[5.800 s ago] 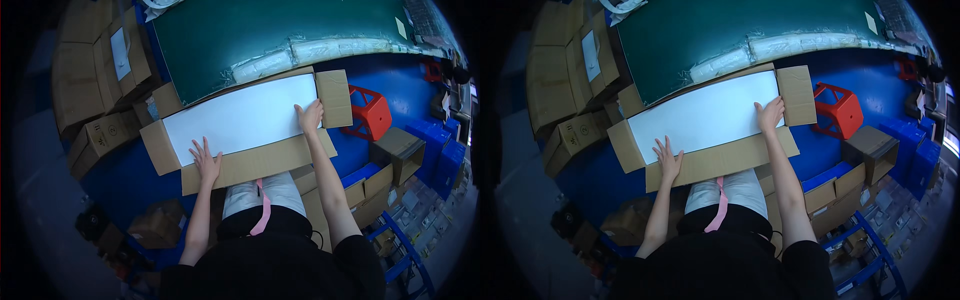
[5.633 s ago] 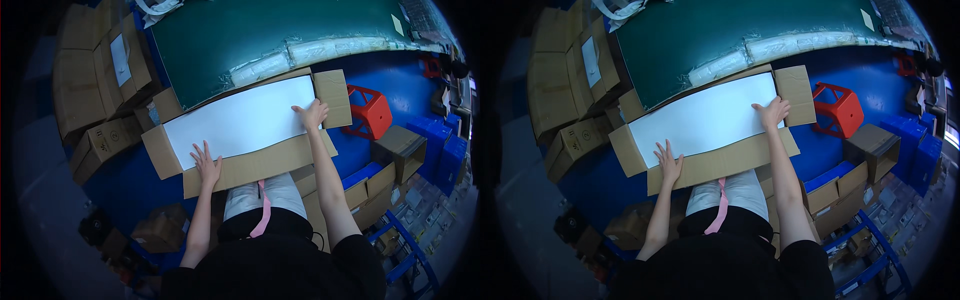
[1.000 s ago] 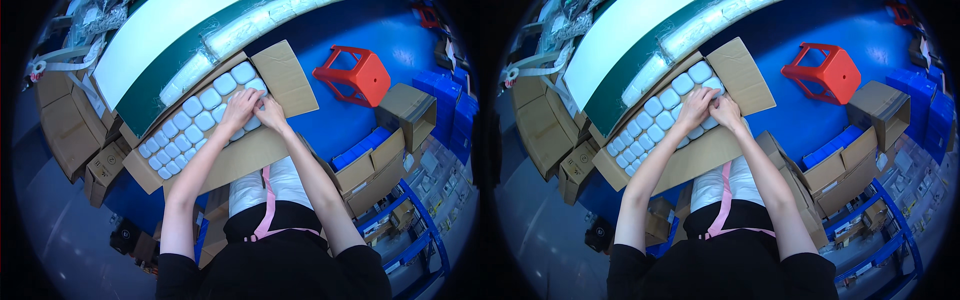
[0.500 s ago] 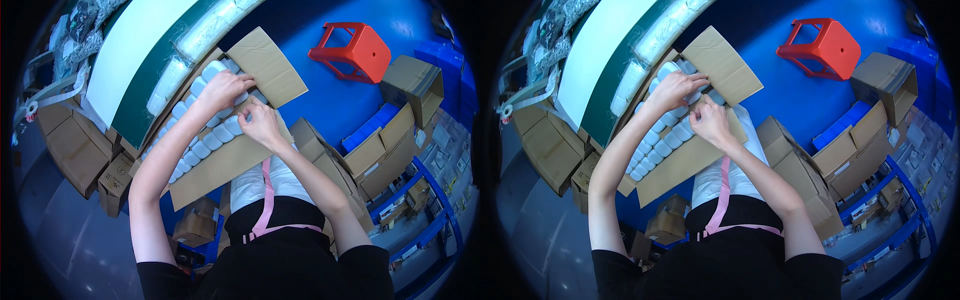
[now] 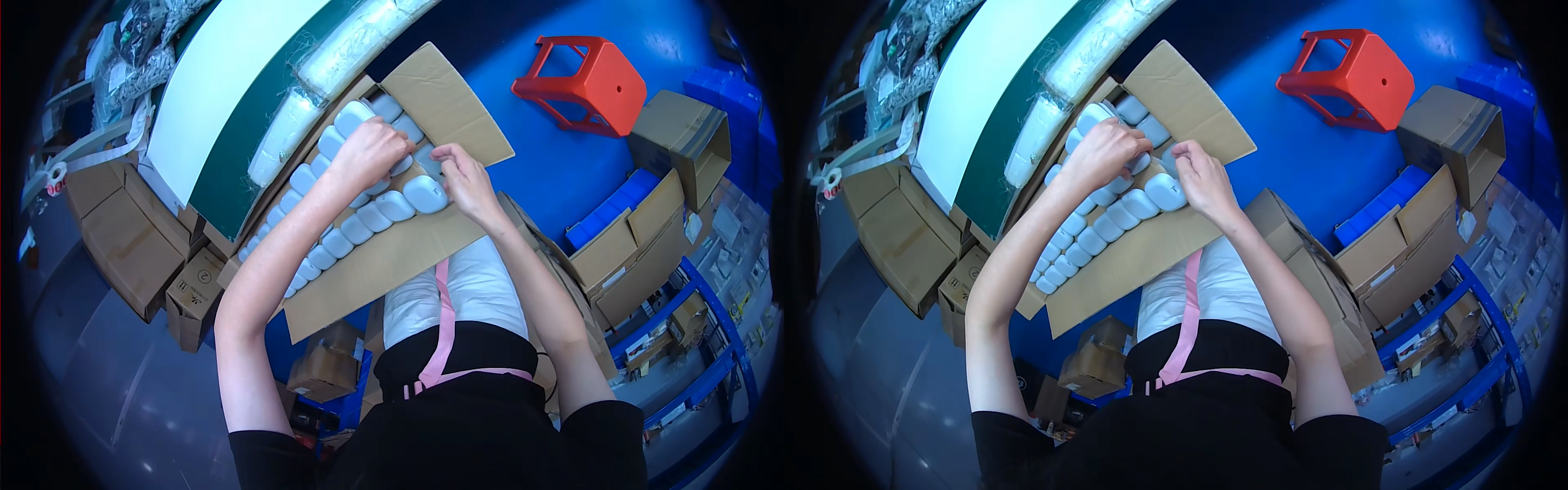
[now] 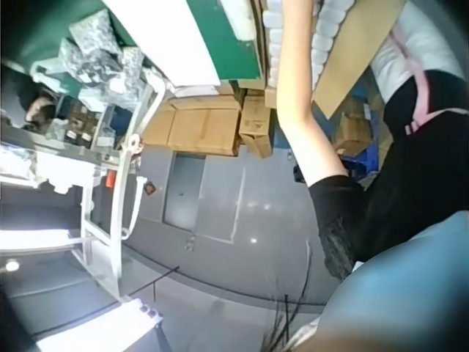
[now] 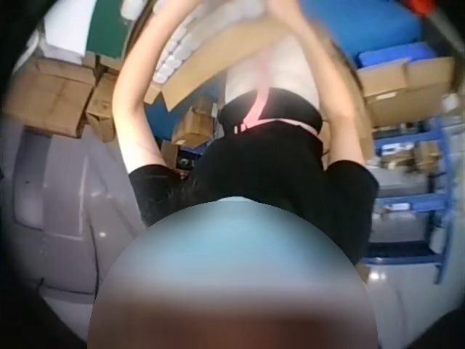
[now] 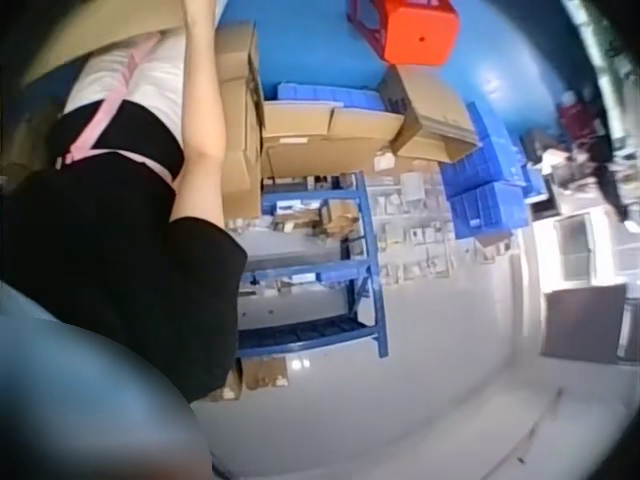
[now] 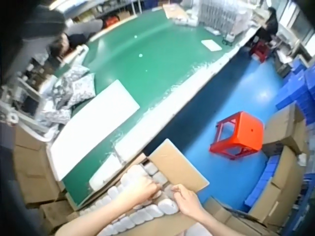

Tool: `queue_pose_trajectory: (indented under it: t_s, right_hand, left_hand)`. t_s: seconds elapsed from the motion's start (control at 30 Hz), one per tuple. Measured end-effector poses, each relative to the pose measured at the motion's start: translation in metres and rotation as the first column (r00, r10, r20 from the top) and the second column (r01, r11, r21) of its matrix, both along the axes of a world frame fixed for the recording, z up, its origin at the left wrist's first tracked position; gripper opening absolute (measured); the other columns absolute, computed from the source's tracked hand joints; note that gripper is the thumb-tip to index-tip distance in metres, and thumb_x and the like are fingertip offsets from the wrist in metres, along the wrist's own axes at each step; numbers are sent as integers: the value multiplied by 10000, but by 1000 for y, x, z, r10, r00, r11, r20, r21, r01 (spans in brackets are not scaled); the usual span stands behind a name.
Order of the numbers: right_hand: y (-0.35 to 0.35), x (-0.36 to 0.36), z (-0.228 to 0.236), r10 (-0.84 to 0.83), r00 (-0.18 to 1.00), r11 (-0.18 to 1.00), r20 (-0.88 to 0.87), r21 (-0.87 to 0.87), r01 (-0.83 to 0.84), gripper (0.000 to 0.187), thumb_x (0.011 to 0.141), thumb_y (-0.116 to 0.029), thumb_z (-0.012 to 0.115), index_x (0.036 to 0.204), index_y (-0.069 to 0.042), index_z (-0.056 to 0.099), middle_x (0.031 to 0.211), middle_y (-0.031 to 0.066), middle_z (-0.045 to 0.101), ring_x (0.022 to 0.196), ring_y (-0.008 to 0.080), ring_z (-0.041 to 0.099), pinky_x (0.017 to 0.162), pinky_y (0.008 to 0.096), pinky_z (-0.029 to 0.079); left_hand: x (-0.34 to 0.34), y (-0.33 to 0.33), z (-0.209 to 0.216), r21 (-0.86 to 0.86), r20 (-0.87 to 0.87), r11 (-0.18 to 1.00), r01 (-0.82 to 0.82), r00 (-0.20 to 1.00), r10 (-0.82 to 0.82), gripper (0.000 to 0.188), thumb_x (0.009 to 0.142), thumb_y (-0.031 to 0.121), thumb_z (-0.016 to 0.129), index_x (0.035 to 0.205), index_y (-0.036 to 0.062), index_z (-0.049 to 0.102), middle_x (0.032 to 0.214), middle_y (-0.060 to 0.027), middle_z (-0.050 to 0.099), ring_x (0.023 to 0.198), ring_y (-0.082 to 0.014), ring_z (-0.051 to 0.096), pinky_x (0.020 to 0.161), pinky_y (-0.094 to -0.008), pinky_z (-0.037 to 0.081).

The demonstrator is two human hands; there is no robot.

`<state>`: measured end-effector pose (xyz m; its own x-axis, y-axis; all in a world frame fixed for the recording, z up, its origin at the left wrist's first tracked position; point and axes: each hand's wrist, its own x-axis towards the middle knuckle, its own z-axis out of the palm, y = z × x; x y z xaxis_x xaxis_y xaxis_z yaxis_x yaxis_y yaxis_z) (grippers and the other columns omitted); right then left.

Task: The recorder is unpacking small white electronic cases from a cardboard box, inspecting each one individually, and arranging them in neat rows on a workbench.

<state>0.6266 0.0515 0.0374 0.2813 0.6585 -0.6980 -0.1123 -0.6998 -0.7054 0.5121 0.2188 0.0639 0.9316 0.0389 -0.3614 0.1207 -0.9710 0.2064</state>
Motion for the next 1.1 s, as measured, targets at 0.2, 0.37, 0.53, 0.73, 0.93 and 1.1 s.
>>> queue_pose_trajectory:
  t_s: [0.2, 0.37, 0.53, 0.73, 0.93, 1.1]
  right_hand:
    - [2, -21, -10, 309, 918, 910, 249, 202, -361, 457, 864, -236, 614, 1262, -23, 548, 1297, 213, 564, 1060, 278, 635, 855, 352, 537]
    - [24, -42, -9, 299, 954, 921, -26, 268, -282, 621, 809, -281, 737, 1301, 18, 505, 1198, 182, 638, 1083, 316, 626, 960, 408, 484]
    - [30, -63, -10, 298, 954, 945, -28, 146, -291, 638, 792, -241, 778, 1300, 24, 498, 1173, 206, 637, 1059, 314, 637, 930, 383, 504]
    - [27, -80, 9, 376, 925, 926, -58, 4, -377, 475, 871, -164, 694, 1272, 23, 524, 1140, 180, 641, 1036, 261, 639, 876, 363, 552]
    - [12, -93, 21, 303, 949, 953, -85, 20, -302, 453, 881, -157, 688, 1269, 19, 532, 1150, 175, 633, 1024, 257, 639, 898, 380, 542]
    - [6, -78, 48, 340, 940, 941, -18, 14, -339, 449, 892, -160, 681, 1273, 14, 517, 1133, 174, 634, 1014, 264, 645, 880, 399, 549]
  left_hand:
    - [-15, -4, 18, -7, -21, 999, -48, 999, 48, 221, 654, 114, 793, 861, 90, 719, 794, -7, 688, 737, -223, 620, 840, -321, 474]
    - [-28, -8, 7, 19, 63, 999, -27, 998, 25, 233, 653, 104, 780, 850, 62, 663, 754, -43, 679, 711, -219, 616, 807, -314, 471]
    - [-48, -18, 2, 40, 48, 993, -114, 993, 112, 469, 712, 57, 725, 1136, 39, 524, 879, -60, 685, 718, -227, 621, 794, -308, 465]
    - [-133, -43, 33, -105, 452, 944, -314, 830, 326, 514, 768, 77, 679, 1262, 76, 534, 1317, -106, 554, 793, -207, 648, 826, -307, 452]
    - [-265, -91, 61, -637, 261, 335, -695, 214, 941, 425, 842, 40, 619, 1260, 83, 558, 1297, -40, 559, 847, -174, 623, 892, -319, 452]
    - [-420, -155, 14, -574, 294, -312, -758, -546, 785, 223, 941, 92, 556, 1157, 40, 578, 1114, -87, 629, 952, -188, 609, 868, -316, 481]
